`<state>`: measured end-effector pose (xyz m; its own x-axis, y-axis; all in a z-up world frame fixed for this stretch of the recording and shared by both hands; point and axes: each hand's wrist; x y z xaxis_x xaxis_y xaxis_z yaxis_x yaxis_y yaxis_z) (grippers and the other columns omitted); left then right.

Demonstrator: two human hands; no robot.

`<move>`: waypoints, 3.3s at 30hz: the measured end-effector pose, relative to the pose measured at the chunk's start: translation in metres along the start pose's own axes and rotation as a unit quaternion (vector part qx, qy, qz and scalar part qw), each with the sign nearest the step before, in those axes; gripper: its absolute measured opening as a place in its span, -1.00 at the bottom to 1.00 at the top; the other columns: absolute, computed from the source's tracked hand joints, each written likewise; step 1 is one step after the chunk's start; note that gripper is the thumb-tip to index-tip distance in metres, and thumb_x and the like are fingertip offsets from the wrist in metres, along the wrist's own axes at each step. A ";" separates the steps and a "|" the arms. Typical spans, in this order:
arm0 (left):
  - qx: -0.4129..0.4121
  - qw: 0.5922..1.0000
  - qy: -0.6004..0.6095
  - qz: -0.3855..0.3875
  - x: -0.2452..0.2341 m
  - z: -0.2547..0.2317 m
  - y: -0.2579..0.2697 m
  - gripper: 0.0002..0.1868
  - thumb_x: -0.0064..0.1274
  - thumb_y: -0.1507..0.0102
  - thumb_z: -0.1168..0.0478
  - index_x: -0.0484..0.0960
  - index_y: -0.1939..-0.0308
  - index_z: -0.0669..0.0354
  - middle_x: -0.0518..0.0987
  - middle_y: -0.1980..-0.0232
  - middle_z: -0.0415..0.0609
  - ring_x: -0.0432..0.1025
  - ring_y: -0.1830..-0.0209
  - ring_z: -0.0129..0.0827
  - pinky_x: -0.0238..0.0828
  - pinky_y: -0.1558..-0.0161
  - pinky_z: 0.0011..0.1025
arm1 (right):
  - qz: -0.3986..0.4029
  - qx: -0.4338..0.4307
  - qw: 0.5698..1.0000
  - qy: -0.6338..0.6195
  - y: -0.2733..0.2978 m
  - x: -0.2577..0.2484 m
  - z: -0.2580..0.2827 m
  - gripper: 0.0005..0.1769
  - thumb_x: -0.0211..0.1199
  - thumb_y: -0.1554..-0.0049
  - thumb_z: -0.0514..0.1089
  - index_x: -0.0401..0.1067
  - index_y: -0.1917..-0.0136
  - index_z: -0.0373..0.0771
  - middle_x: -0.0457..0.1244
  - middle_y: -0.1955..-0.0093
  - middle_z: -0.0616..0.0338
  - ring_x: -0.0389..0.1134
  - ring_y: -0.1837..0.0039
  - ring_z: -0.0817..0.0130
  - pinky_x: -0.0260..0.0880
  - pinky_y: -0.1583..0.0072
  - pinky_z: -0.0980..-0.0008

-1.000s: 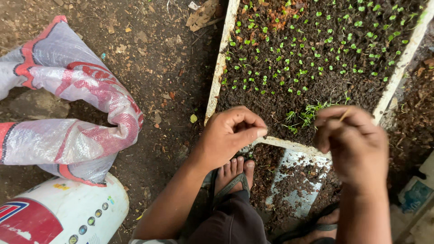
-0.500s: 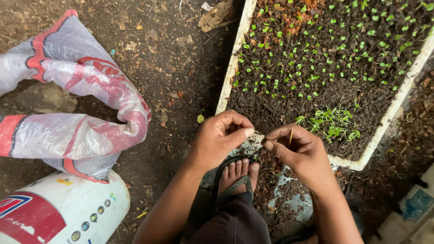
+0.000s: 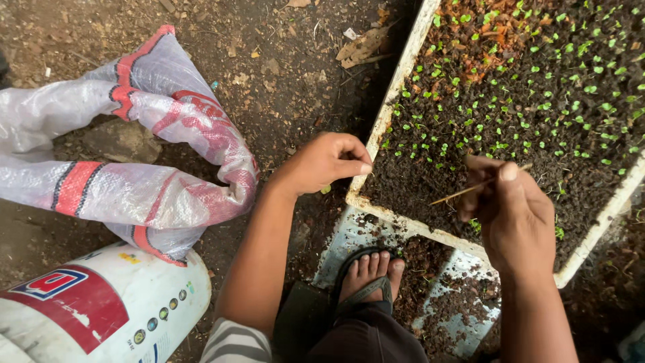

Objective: The person thins seedlings by using a small stick to lift unwanted sprouts and their roots from a soil tray, collecting the thinned plants in one hand.

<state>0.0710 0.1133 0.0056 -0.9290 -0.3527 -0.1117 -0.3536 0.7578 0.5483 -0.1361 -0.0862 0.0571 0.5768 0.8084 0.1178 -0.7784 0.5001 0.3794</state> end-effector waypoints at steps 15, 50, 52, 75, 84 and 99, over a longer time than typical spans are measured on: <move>0.115 0.971 -0.181 -0.103 0.010 0.003 -0.026 -0.96 0.13 -0.22 0.25 0.63 0.34 0.09 0.56 0.28 -0.17 0.44 0.37 -0.39 0.31 0.28 -0.36 | 0.008 0.003 1.000 0.020 -0.038 0.034 -0.023 -0.82 0.16 -0.26 -0.38 0.38 -0.14 -0.46 0.36 -0.01 -0.18 0.50 -0.07 0.08 0.65 -0.14 0.24; 0.155 0.970 -0.084 -0.169 0.011 -0.046 0.022 -0.88 0.04 -0.29 0.41 0.68 0.15 0.33 0.51 0.36 -0.05 0.36 0.43 -0.49 0.37 0.37 -0.51 | 0.008 -0.160 0.973 0.167 -0.040 0.050 -0.025 -0.90 0.21 -0.24 -0.53 0.48 -0.04 -0.56 0.36 0.08 -0.27 0.48 0.06 0.06 0.58 0.00 0.14; 0.172 0.966 -0.076 -0.178 0.013 -0.048 0.027 -0.88 0.04 -0.29 0.43 0.67 0.14 0.36 0.50 0.36 -0.05 0.34 0.42 -0.49 0.35 0.38 -0.50 | 0.018 -0.180 0.964 0.196 -0.041 0.052 -0.022 -0.89 0.20 -0.23 -0.55 0.48 -0.04 -0.57 0.36 0.09 -0.30 0.47 0.07 0.00 0.57 0.01 0.10; 0.273 0.940 -0.131 -0.157 0.105 -0.043 0.005 -0.97 0.09 -0.29 0.40 0.57 0.20 0.27 0.55 0.17 0.01 0.49 0.18 -0.25 0.50 0.11 -0.37 | -0.221 -0.068 0.972 0.036 0.031 -0.056 0.009 -0.90 0.27 -0.35 -0.27 0.44 -0.09 -0.35 0.33 0.15 0.00 0.46 0.17 0.30 0.67 0.04 0.49; 0.240 0.943 -0.199 -0.117 0.161 -0.030 -0.006 -0.90 0.06 -0.27 0.40 0.59 0.14 0.24 0.54 0.12 -0.05 0.48 0.13 -0.20 0.56 0.08 -0.32 | -0.188 0.005 0.982 0.036 0.038 -0.079 -0.012 -0.88 0.21 -0.30 -0.35 0.42 -0.12 -0.39 0.37 0.01 -0.12 0.46 0.15 0.23 0.59 0.09 0.46; 0.244 0.899 -0.319 -0.175 0.214 -0.014 -0.032 -0.92 0.06 -0.33 0.32 0.53 0.26 0.25 0.47 0.19 -0.01 0.35 0.24 -0.24 0.48 0.31 -0.37 | -0.196 -0.004 0.979 0.046 0.042 -0.088 -0.010 -0.89 0.23 -0.31 -0.33 0.42 -0.11 -0.39 0.36 0.03 -0.08 0.44 0.19 0.26 0.60 0.08 0.48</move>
<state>-0.1150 0.0055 -0.0239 -0.5701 -0.3486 -0.7440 -0.4982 0.8667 -0.0244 -0.2218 -0.1330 0.0530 0.8075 0.5778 -0.1185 -0.5035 0.7800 0.3717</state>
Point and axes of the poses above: each hand's wrist, its own y-axis away from the middle knuckle, its own x-axis out of the palm, z = x × y
